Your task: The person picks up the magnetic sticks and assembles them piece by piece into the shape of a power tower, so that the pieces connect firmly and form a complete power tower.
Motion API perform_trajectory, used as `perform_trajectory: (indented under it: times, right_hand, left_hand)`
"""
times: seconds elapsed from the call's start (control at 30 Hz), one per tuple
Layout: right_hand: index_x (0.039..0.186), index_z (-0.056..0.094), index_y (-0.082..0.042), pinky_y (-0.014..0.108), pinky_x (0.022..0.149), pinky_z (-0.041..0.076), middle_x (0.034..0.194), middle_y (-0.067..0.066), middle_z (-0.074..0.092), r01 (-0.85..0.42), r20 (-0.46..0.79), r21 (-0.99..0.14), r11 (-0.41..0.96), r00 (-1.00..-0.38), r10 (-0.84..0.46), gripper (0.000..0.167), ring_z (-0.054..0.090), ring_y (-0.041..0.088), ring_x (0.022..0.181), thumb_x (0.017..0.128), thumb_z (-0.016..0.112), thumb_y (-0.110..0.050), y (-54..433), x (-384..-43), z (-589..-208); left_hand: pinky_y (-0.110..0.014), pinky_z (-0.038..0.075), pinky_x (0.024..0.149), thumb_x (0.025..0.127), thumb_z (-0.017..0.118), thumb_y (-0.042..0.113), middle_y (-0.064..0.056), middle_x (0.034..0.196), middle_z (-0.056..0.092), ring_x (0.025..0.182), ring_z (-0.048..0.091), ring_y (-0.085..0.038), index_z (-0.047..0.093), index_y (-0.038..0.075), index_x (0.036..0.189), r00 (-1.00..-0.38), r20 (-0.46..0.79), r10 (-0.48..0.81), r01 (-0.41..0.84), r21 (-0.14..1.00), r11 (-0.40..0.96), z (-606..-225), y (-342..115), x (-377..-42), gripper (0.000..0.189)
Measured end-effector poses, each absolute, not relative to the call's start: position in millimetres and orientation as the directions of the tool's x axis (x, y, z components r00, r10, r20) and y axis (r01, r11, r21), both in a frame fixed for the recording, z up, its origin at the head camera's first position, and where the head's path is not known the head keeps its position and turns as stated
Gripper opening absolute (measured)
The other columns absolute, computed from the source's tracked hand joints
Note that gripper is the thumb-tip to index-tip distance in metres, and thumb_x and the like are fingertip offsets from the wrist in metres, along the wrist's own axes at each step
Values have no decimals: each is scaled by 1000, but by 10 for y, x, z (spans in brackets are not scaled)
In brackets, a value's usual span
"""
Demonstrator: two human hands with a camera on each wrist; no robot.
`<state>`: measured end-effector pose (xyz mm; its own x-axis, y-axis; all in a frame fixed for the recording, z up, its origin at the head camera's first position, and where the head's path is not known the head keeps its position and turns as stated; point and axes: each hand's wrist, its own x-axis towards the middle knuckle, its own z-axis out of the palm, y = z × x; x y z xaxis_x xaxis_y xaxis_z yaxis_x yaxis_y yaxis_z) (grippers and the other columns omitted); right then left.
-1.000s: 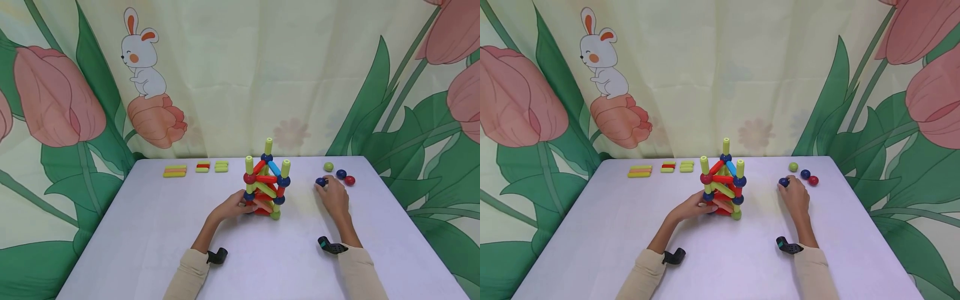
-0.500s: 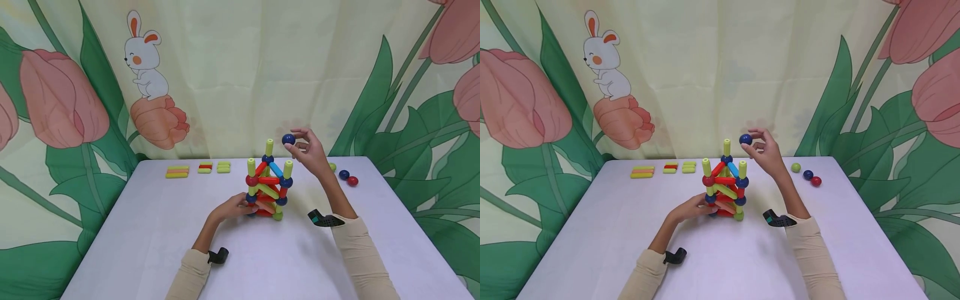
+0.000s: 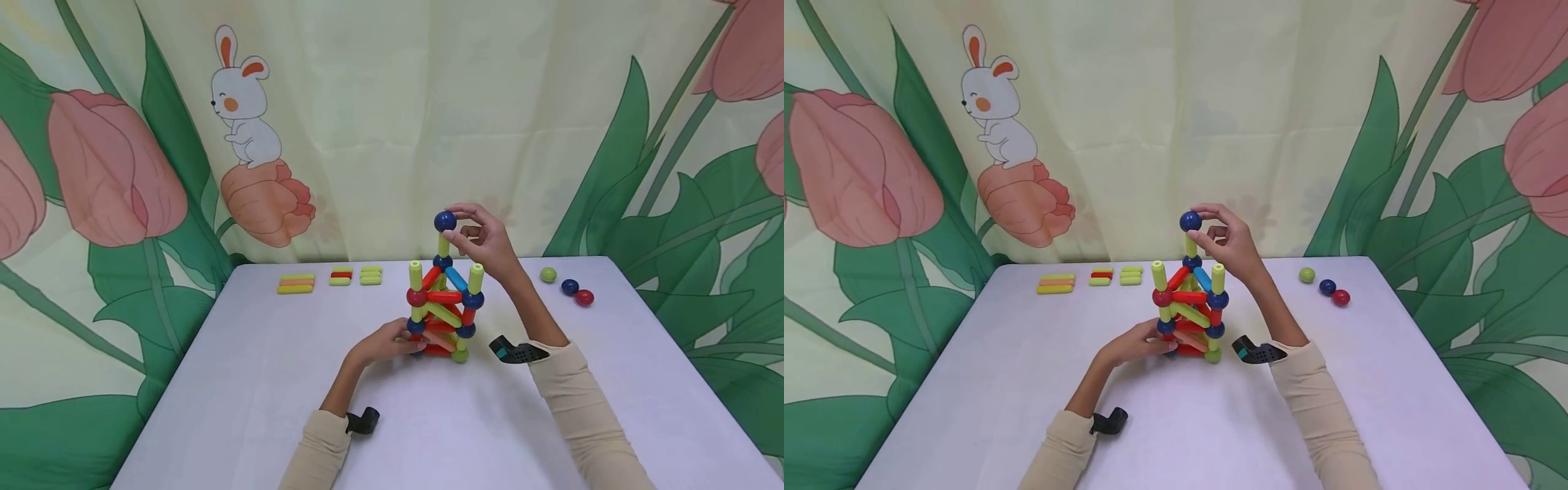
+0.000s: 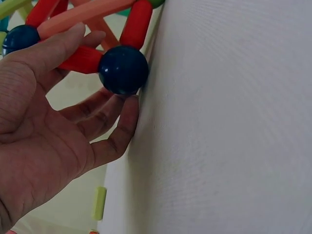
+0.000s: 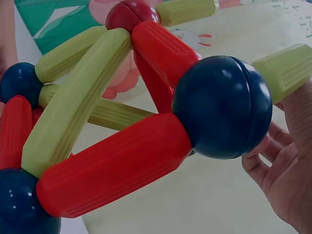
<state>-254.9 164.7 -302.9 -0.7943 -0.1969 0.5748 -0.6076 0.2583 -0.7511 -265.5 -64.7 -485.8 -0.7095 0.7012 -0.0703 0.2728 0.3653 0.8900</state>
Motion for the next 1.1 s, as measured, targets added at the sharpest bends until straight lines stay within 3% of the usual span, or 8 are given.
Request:
perform_trajectory:
  times: [0.3,0.57,0.7,0.8,0.93,1.1]
  right_hand:
    - [134,47,5,18,63,53,117,26,57,-617,599,-748,244,-786,-153,44,59,5,60,92,61,3,1722,-2534,-3129]
    - [123,61,0,14,55,48,114,21,61,-475,555,-778,412,-827,94,30,55,0,58,97,60,-16,2223,-2725,-3647]
    - [117,66,-3,15,54,44,110,17,65,-310,553,-743,594,-784,283,29,55,5,57,97,61,-23,2638,-2776,-3968]
    - [118,66,-3,31,73,49,112,18,65,-105,527,-709,697,-735,425,30,62,23,80,97,58,-22,2955,-2750,-4200]
    - [136,54,-3,56,100,41,134,23,52,185,397,-703,687,-699,594,42,53,42,119,99,51,-24,3290,-2650,-4508]
    - [150,34,-6,63,104,38,151,24,32,387,222,-666,638,-714,664,56,47,52,125,101,47,-31,3505,-2542,-4738]
  left_hand:
    - [-47,46,101,96,62,20,-6,123,64,117,57,-24,57,10,124,-715,-77,695,247,902,354,-4847,-660,-2656,30]
    - [-46,45,103,96,62,22,-6,121,65,116,57,-22,58,10,123,-711,-94,697,238,900,365,-4845,-675,-2654,30]
    - [-43,46,104,97,61,24,-7,119,66,114,59,-20,57,7,124,-669,-90,737,269,895,354,-4842,-696,-2671,32]
    - [-43,45,105,98,59,27,-7,125,65,118,58,-19,55,7,129,-645,-83,760,295,890,348,-4854,-727,-2693,37]
    - [-43,46,104,98,57,29,-8,131,58,122,52,-21,61,7,127,-622,-90,778,321,877,358,-4850,-770,-2711,36]
    - [-36,49,97,100,56,26,-4,131,56,116,54,-17,67,14,124,-567,-150,810,259,901,349,-4813,-861,-2717,29]
